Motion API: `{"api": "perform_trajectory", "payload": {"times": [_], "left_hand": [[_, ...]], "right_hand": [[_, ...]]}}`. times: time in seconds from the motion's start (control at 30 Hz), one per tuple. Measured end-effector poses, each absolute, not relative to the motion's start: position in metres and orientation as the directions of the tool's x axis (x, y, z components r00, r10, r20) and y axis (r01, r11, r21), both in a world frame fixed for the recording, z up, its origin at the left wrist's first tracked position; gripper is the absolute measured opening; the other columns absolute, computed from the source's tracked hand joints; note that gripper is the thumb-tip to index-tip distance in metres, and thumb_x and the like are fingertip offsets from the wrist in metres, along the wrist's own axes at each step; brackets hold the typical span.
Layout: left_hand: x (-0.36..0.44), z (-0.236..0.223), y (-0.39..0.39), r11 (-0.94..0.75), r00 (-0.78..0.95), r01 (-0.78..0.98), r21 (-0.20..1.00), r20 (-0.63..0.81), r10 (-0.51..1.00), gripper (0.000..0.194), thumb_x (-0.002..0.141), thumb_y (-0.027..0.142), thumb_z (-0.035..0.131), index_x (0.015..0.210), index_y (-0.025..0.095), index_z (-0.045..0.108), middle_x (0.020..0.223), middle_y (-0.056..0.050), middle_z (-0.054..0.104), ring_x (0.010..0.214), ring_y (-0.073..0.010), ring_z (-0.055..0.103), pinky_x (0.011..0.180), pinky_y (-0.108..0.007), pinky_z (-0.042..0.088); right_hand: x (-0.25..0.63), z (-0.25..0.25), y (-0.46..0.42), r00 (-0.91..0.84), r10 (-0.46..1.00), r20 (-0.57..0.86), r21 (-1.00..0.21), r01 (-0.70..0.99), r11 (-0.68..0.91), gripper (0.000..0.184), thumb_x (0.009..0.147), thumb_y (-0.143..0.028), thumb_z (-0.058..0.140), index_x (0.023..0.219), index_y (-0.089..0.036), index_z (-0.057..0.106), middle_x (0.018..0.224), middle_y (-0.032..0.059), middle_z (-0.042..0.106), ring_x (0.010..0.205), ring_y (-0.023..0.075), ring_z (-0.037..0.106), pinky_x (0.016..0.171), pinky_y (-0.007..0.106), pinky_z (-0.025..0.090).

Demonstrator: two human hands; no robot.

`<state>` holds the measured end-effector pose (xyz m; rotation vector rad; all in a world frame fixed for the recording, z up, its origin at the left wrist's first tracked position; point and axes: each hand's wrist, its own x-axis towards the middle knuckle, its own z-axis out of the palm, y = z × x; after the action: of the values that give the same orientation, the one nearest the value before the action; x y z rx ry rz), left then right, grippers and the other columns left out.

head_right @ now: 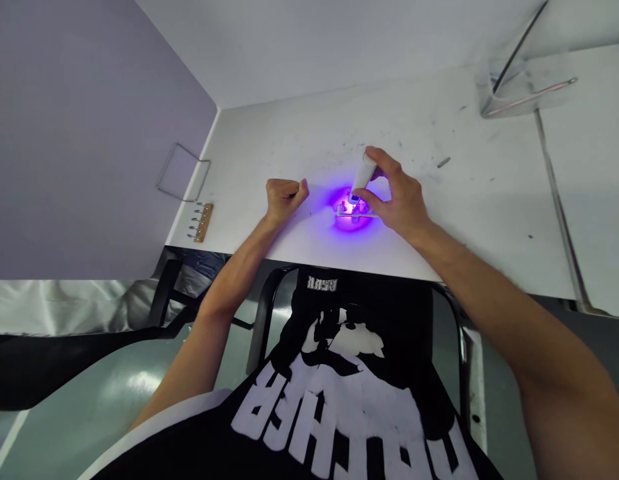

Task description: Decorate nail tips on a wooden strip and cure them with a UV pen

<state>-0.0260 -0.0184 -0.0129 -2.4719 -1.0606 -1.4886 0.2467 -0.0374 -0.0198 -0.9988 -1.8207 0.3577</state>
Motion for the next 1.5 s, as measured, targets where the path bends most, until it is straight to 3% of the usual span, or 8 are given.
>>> {"api": "perform_trajectory", "payload": {"times": [0.4, 0.63, 0.93, 1.5], "left_hand": [[-0.0259, -0.0134, -0.0186, -0.764, 0.288, 0.583, 0.277, 0.809, 0.513, 0.058, 0.100, 0.027, 0.051, 0.053, 0.018, 0.019, 0.050, 0.007, 0.013, 0.043, -0.0033, 0.011, 0.045, -0.026, 0.011], [-0.0255, -0.0121, -0.0181, -0.774, 0.296, 0.583, 0.247, 0.823, 0.485, 0.057, 0.100, 0.025, 0.052, 0.053, 0.017, 0.020, 0.052, 0.007, 0.012, 0.045, -0.0025, 0.010, 0.046, -0.023, 0.011], [-0.0243, -0.0130, -0.0165, -0.803, 0.280, 0.551, 0.225, 0.857, 0.432, 0.057, 0.095, 0.018, 0.058, 0.053, 0.017, 0.020, 0.052, 0.007, 0.012, 0.045, -0.0023, 0.010, 0.044, -0.023, 0.009], [-0.0238, -0.0134, -0.0161, -0.800, 0.274, 0.551, 0.239, 0.853, 0.444, 0.056, 0.096, 0.018, 0.057, 0.053, 0.017, 0.020, 0.052, 0.008, 0.012, 0.045, -0.0027, 0.009, 0.044, -0.024, 0.009]], "right_hand": [[0.2470, -0.0145, -0.0427, -0.190, 0.771, 0.608, -0.610, 0.510, 0.607, 0.068, 0.084, -0.047, 0.073, 0.144, -0.036, 0.043, 0.142, 0.0052, 0.060, 0.104, 0.0228, 0.071, 0.099, 0.041, 0.062], [0.2469, -0.0168, -0.0378, -0.175, 0.745, 0.643, -0.611, 0.468, 0.638, 0.069, 0.083, -0.054, 0.071, 0.144, -0.043, 0.042, 0.141, -0.0005, 0.060, 0.100, 0.0248, 0.073, 0.093, 0.048, 0.064], [0.2460, -0.0175, -0.0383, -0.110, 0.779, 0.617, -0.647, 0.492, 0.582, 0.068, 0.081, -0.058, 0.071, 0.141, -0.043, 0.043, 0.140, -0.0004, 0.061, 0.105, 0.0273, 0.072, 0.095, 0.050, 0.063], [0.2471, -0.0162, -0.0385, -0.121, 0.783, 0.610, -0.642, 0.504, 0.577, 0.069, 0.079, -0.052, 0.073, 0.141, -0.044, 0.044, 0.143, -0.0024, 0.059, 0.103, 0.0268, 0.071, 0.097, 0.051, 0.062]]}}
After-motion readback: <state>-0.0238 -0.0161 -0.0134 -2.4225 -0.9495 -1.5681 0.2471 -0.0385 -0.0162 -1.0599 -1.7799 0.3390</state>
